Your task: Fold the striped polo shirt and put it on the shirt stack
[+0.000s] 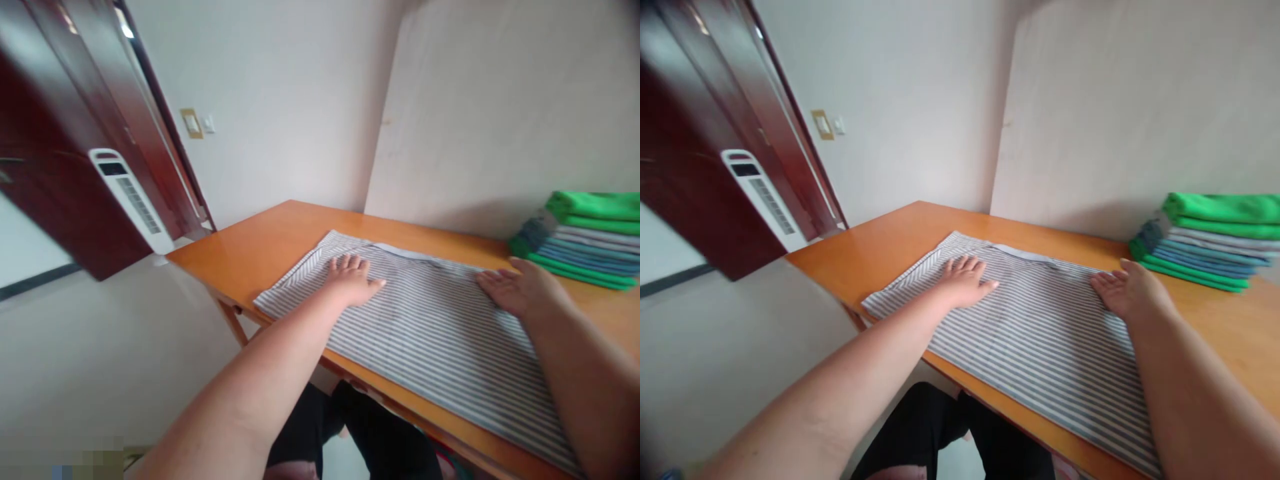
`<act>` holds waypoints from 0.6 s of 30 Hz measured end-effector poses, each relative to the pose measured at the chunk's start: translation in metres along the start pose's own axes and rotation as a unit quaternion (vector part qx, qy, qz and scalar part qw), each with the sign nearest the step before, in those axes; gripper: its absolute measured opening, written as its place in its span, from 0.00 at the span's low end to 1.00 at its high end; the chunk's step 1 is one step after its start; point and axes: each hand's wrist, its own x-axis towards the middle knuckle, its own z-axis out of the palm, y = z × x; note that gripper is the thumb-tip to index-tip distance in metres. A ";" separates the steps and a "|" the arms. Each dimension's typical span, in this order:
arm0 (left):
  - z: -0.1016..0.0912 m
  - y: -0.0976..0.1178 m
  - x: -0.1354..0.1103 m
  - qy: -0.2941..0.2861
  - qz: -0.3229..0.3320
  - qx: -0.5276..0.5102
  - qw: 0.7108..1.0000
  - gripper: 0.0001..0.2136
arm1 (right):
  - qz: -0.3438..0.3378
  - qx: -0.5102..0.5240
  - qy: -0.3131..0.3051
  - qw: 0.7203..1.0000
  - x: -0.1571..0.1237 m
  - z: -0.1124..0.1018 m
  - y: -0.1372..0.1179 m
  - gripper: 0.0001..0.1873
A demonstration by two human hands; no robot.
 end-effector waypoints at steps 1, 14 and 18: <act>0.000 -0.001 0.001 0.000 0.001 0.001 1.000 0.38 | -0.008 0.021 -0.011 1.000 0.001 0.000 -0.001 0.11; -0.014 -0.003 0.012 0.005 0.002 0.050 0.999 0.31 | -0.068 0.027 0.027 0.997 0.009 -0.013 -0.002 0.06; -0.020 0.013 0.040 0.083 0.055 0.061 0.993 0.21 | -0.127 -0.038 0.077 0.988 0.009 -0.022 -0.008 0.05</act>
